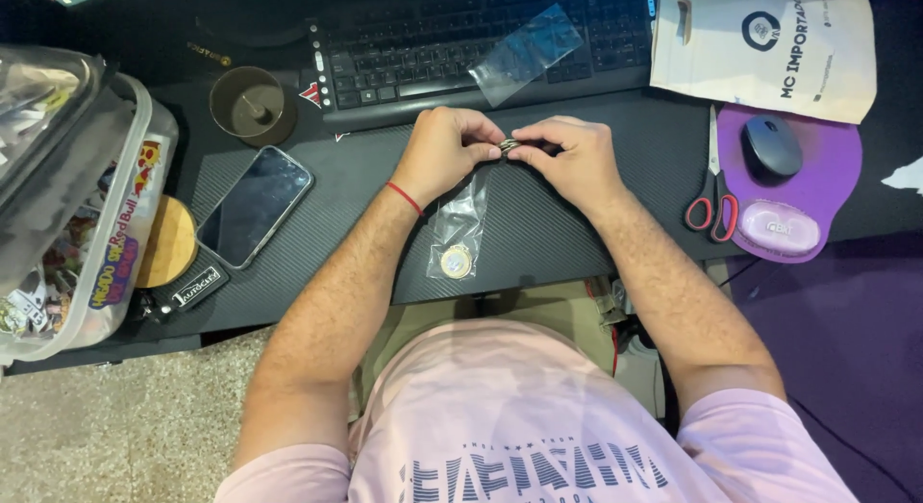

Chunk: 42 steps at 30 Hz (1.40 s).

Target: The person places individual medals into small plastic bags, retrieves items from a desk drawer, and applies adhesive labels to the bags.

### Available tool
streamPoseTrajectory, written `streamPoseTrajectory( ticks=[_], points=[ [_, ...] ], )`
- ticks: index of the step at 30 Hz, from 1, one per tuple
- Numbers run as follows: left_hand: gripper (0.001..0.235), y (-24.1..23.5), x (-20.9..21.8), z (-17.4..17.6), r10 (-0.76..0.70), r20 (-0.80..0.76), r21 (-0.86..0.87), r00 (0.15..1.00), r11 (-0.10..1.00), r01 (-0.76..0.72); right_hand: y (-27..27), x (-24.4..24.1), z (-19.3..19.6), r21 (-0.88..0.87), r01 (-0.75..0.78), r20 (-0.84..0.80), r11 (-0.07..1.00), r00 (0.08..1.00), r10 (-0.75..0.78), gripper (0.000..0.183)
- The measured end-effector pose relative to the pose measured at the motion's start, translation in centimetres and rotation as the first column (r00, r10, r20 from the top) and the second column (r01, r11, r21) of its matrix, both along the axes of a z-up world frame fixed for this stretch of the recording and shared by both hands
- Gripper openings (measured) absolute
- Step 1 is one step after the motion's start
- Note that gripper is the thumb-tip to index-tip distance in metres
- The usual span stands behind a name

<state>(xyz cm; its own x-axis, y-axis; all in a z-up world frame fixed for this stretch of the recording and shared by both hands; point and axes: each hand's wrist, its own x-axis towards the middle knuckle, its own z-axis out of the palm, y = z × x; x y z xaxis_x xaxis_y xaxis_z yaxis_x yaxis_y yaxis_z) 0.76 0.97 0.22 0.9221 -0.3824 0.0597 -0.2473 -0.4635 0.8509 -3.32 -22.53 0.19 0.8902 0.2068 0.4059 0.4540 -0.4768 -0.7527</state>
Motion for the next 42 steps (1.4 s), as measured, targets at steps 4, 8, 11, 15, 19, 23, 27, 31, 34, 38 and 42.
streamPoseTrajectory(
  ticks=[4, 8, 11, 15, 19, 23, 27, 31, 34, 38, 42],
  points=[
    [0.012, -0.1, 0.6, -1.3, -0.026, -0.033, -0.007, 0.999, 1.0, 0.026, 0.0, 0.1, -0.2, -0.008, -0.065, 0.072, 0.998, 0.995, 0.066, 0.024],
    [0.012, 0.0, 0.5, -0.9, -0.033, -0.039, -0.012, 0.999, 0.999, 0.033, 0.2, 0.1, -0.2, -0.015, -0.093, 0.101, 0.996, 0.99, 0.094, 0.021],
    [0.013, 0.6, 0.6, -0.2, -0.045, -0.04, -0.009, 0.998, 0.999, 0.045, 0.2, 0.1, -0.3, -0.016, -0.1, 0.118, 0.995, 0.988, 0.101, 0.022],
    [0.013, 2.7, 0.6, 3.3, -0.135, 0.114, 0.274, 0.984, 0.957, 0.099, 0.0, 0.1, 0.1, -0.013, -0.061, 0.113, 0.998, 0.992, 0.062, 0.018],
    [0.028, 4.7, -0.5, 4.3, -0.228, 0.0, 0.415, 0.974, 0.886, 0.207, -0.1, -0.2, -0.2, 0.007, -0.061, 0.065, 0.998, 0.996, 0.061, 0.019],
    [0.023, 4.9, -0.2, 3.2, -0.269, -0.008, 0.545, 0.963, 0.806, 0.229, 0.0, 0.1, -0.1, 0.027, -0.037, 0.019, 0.999, 0.999, 0.036, 0.02],
    [0.014, 5.0, 0.5, 2.3, -0.266, 0.048, 0.454, 0.963, 0.864, 0.216, 0.0, -0.1, 0.0, 0.09, -0.004, -0.092, 0.996, 0.996, 0.012, 0.023],
    [0.009, 2.9, 2.3, 0.3, -0.167, 0.542, 0.278, 0.824, 0.961, 0.011, -0.2, 0.2, 0.4, -0.075, 0.053, -0.124, 0.996, 0.99, -0.062, 0.018],
    [0.054, 0.9, 3.5, -1.1, -0.256, 0.743, 0.486, 0.618, 0.842, -0.234, -0.3, 0.2, 0.8, -0.081, 0.075, -0.348, 0.994, 0.932, -0.099, 0.017],
    [0.012, 0.1, 3.2, -0.9, -0.294, 0.874, 0.418, 0.387, 0.861, -0.29, -0.7, 0.6, 0.2, -0.168, 0.108, -0.225, 0.98, 0.963, -0.145, 0.02],
    [0.015, 0.6, 2.8, -1.1, -0.167, 0.897, 0.274, 0.408, 0.937, -0.218, -0.7, 0.7, 0.3, -0.233, 0.078, -0.11, 0.969, 0.988, -0.106, 0.025]
  ],
)
